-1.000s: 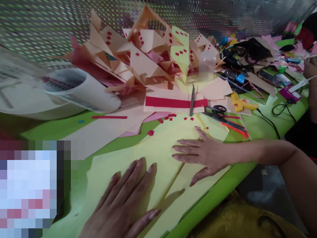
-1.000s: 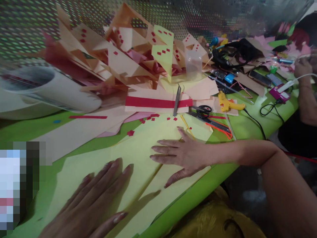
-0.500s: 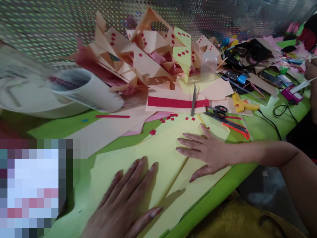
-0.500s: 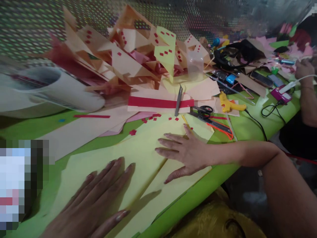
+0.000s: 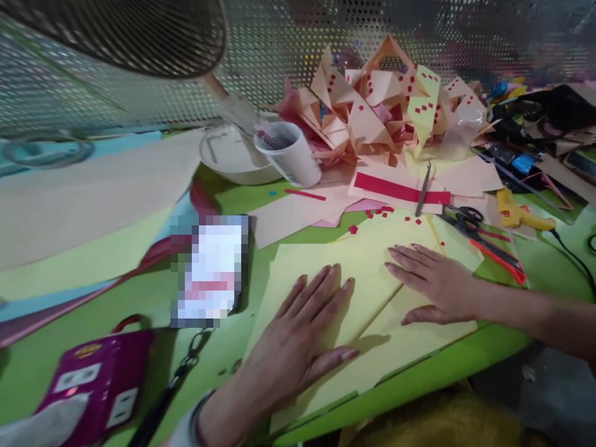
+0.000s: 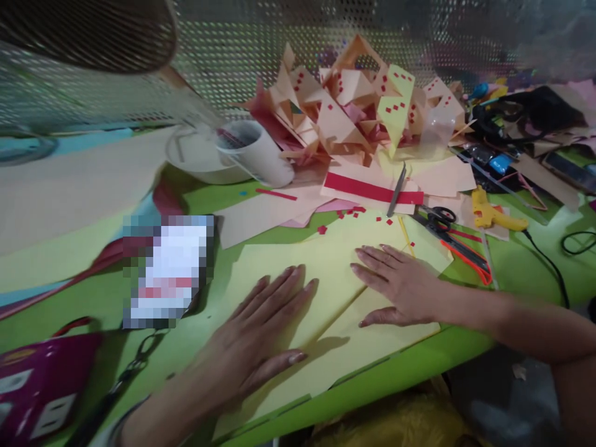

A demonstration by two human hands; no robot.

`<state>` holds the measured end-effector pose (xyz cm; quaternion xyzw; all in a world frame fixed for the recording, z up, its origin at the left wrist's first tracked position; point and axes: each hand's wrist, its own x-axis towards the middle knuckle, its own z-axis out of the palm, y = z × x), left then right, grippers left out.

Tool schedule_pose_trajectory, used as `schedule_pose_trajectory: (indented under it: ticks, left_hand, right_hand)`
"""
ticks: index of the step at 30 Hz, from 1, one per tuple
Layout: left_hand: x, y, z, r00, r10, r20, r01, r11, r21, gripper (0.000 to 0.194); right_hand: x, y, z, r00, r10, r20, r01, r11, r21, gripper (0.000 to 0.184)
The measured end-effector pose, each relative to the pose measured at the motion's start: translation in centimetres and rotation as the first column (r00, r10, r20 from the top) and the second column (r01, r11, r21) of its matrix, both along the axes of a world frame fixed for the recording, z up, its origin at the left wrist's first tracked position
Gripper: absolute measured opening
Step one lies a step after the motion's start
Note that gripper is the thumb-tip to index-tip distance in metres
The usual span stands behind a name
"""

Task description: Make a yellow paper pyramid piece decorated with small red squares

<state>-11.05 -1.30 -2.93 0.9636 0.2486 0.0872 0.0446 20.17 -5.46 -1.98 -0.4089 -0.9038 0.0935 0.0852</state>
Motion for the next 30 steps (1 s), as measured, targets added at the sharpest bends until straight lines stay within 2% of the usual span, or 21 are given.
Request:
schedule_pose_trajectory:
  ticks: [9, 18, 26, 30]
  left_hand:
    - [0.1, 0.1, 0.1, 1.000, 0.005, -0.021, -0.005, 1.000, 0.009, 0.087]
    - [0.6, 0.3, 0.1, 1.000, 0.006, 0.003, -0.006, 0.998, 0.063, 0.057]
    - [0.9, 0.6, 0.2, 0.998, -0.022, -0.064, 0.027, 0.997, 0.073, 0.052]
    - [1.1, 0.9, 0.9, 0.993, -0.046, -0.105, 0.053, 0.996, 0.072, 0.048]
  right_hand:
    - [0.0, 0.1, 0.2, 0.999, -0.005, 0.051, 0.005, 1.000, 0.002, 0.087]
    - [0.2, 0.4, -0.4, 0.999, 0.001, 0.049, -0.001, 1.000, -0.002, 0.089]
    - [0.6, 1.1, -0.4, 0.997, 0.032, 0.073, -0.024, 0.995, -0.097, 0.090]
    - [0.8, 1.4, -0.4, 0.995, 0.050, 0.083, -0.038, 0.990, -0.139, 0.091]
